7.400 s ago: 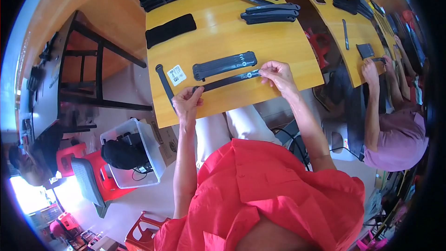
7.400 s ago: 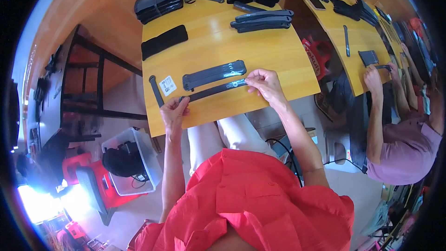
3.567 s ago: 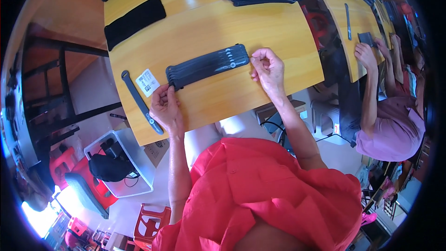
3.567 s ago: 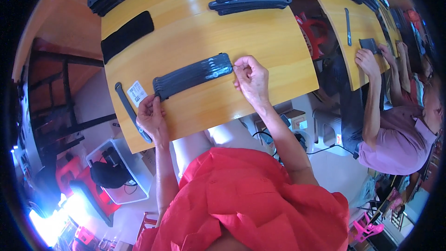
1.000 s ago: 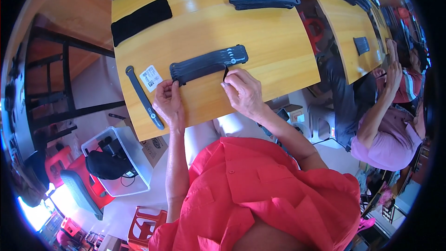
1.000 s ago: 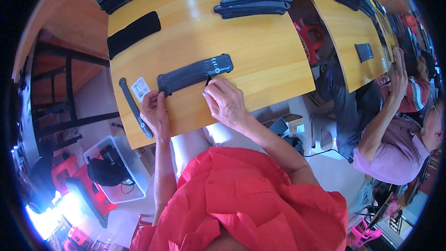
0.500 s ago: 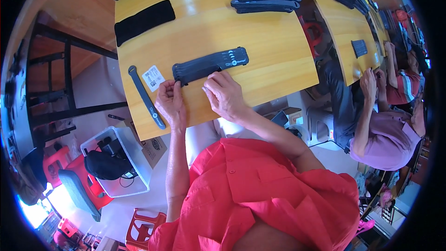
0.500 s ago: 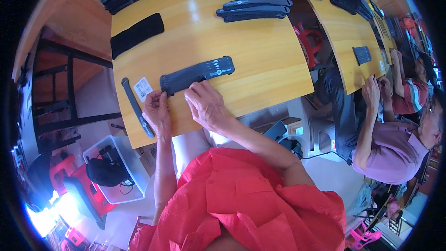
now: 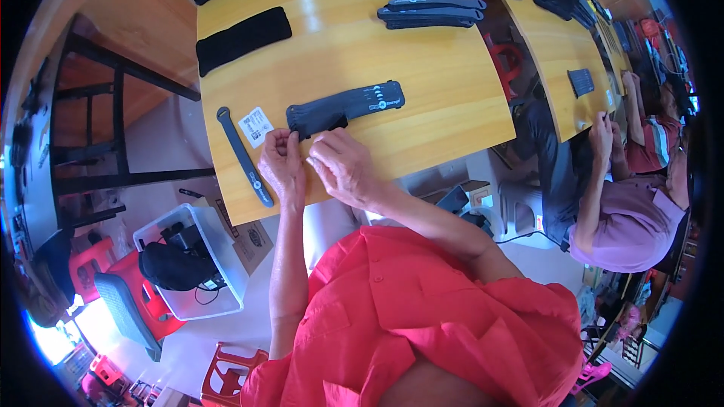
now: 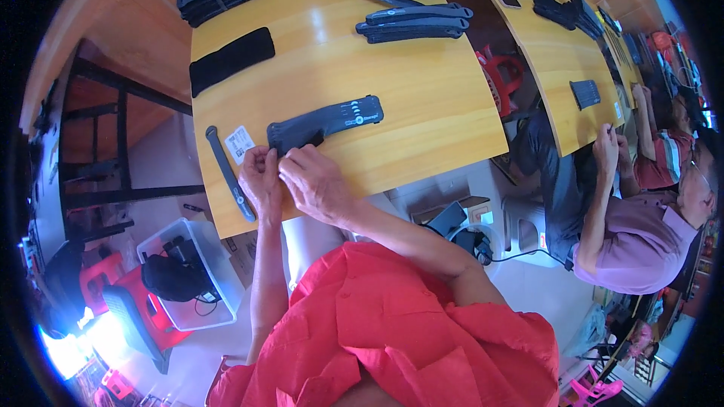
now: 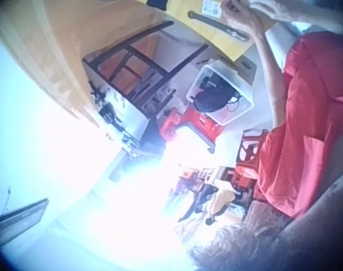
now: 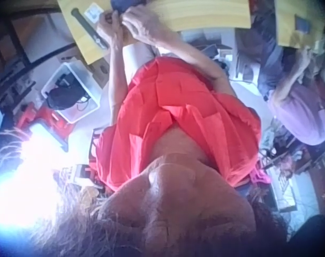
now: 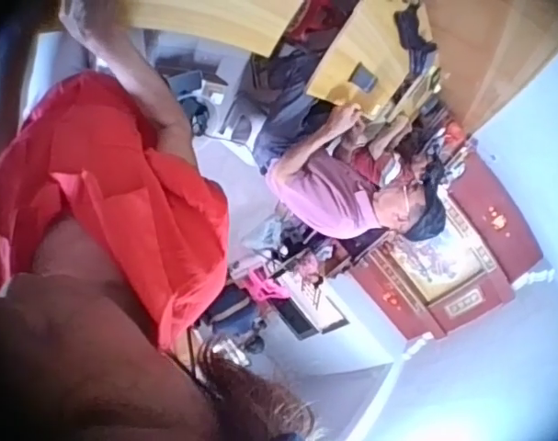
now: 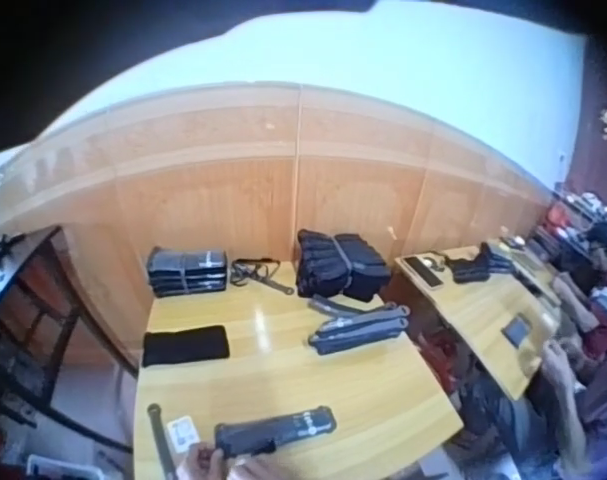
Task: Inspecting and folding black fabric garments with elastic straps on a work table.
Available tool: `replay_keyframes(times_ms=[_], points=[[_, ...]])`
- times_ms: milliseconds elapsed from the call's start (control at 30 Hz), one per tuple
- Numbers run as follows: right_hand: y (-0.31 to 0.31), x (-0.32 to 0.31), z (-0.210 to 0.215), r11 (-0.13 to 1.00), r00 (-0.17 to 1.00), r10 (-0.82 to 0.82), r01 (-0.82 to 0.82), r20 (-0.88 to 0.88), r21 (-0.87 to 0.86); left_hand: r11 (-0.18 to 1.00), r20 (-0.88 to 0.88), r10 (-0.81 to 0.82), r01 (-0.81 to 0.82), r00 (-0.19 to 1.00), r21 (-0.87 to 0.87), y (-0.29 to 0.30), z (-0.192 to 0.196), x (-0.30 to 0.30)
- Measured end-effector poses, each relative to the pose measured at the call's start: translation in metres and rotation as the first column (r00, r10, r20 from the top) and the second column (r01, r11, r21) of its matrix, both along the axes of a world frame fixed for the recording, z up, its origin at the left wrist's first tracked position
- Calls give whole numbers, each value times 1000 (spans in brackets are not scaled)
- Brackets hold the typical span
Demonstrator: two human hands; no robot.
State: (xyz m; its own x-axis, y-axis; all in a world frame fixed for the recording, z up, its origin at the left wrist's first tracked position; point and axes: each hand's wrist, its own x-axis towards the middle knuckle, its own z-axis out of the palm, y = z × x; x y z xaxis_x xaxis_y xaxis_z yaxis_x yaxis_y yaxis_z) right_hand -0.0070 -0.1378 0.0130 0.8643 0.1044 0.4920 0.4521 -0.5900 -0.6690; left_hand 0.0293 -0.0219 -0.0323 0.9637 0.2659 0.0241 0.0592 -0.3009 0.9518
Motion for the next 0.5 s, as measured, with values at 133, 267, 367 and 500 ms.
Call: replay_keyframes(times_ms=[133, 267, 367, 500], points=[[25, -2, 8, 990, 992, 126, -125, 4, -65, 1000, -91, -2, 2, 996, 2, -1, 9, 0], [51, -3, 22, 992, 991, 126, -126, 43, -8, 996, 212, 6, -24, 977, 82, 6, -24, -2], [63, -5, 30, 986, 988, 130, -119, 89, -116, 991, -41, -134, 135, 990, 19, 6, -15, -3], [75, -7, 28, 984, 989, 144, -140, 34, -111, 993, 34, -106, 104, 994, 53, 8, -21, 3]])
